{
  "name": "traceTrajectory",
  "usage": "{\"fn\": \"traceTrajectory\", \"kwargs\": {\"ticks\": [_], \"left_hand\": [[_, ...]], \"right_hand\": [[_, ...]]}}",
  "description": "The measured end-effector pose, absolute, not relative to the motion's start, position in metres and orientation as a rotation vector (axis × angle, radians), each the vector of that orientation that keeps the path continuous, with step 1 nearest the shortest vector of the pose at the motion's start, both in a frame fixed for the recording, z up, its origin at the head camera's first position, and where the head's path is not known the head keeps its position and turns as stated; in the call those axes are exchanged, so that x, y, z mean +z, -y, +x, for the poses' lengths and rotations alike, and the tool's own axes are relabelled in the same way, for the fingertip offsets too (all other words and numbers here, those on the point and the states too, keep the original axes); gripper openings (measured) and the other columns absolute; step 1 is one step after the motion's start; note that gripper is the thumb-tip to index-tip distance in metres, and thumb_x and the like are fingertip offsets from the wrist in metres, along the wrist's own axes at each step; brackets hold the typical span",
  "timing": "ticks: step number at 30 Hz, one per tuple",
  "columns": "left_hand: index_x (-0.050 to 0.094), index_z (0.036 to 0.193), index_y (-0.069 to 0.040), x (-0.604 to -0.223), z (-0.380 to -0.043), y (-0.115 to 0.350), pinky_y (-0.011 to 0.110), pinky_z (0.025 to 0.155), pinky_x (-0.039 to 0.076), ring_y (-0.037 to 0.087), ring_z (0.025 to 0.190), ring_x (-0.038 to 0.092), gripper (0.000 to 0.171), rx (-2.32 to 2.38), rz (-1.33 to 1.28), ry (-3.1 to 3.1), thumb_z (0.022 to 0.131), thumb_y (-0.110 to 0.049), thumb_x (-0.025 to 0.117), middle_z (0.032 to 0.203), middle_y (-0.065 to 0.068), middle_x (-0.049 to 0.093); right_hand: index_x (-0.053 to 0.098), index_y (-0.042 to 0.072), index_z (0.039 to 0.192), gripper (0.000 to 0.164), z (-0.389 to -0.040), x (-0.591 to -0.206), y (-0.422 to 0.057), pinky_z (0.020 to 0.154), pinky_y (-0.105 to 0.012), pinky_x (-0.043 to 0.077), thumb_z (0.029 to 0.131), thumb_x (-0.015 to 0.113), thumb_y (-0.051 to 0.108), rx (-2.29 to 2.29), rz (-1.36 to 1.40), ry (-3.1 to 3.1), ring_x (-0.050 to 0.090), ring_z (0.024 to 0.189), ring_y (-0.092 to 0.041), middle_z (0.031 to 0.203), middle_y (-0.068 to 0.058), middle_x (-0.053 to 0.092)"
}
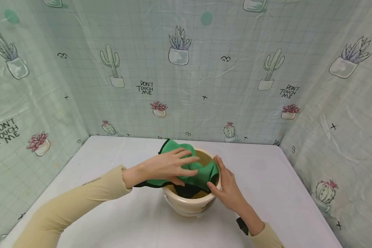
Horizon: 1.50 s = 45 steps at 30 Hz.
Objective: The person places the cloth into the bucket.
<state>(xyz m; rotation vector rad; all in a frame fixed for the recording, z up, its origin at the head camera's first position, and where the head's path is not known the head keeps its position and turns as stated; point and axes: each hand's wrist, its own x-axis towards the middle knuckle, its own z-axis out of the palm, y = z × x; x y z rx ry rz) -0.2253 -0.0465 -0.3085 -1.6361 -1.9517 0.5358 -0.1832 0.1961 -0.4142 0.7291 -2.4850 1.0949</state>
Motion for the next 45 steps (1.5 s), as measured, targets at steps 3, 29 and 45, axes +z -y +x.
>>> {"fn": "traceTrajectory", "kwargs": {"ticks": [3, 29, 45], "left_hand": [[0.05, 0.115, -0.031, -0.308, -0.228, 0.054, 0.032, 0.089, 0.043, 0.017, 0.106, 0.049, 0.051, 0.49, -1.593, 1.997, 0.075, -0.063, 0.052, 0.123, -0.002, 0.05], [0.04, 0.135, -0.018, -0.347, -0.286, 0.109, 0.044, 0.089, 0.042, 0.028, 0.112, 0.048, 0.055, 0.162, -1.212, 2.524, 0.089, -0.048, 0.044, 0.127, 0.011, 0.051], [0.051, 0.124, -0.022, -0.354, -0.269, 0.077, 0.046, 0.088, 0.038, 0.02, 0.096, 0.047, 0.039, 0.231, -1.457, 2.215, 0.091, -0.042, 0.044, 0.107, 0.001, 0.053]], "right_hand": [[0.005, 0.016, 0.145, 0.086, -0.184, -0.416, -0.196, 0.09, -0.066, 0.024, 0.079, 0.059, 0.007, 1.109, 0.699, 2.472, 0.031, 0.124, -0.042, 0.144, -0.015, 0.028], [0.008, 0.017, 0.145, 0.084, -0.185, -0.422, -0.195, 0.09, -0.065, 0.03, 0.079, 0.057, 0.005, 1.111, 0.69, 2.46, 0.031, 0.125, -0.04, 0.146, -0.012, 0.027], [0.013, 0.012, 0.144, 0.078, -0.183, -0.425, -0.196, 0.091, -0.065, 0.027, 0.08, 0.057, 0.009, 1.105, 0.7, 2.434, 0.03, 0.125, -0.039, 0.145, -0.01, 0.028]]}}
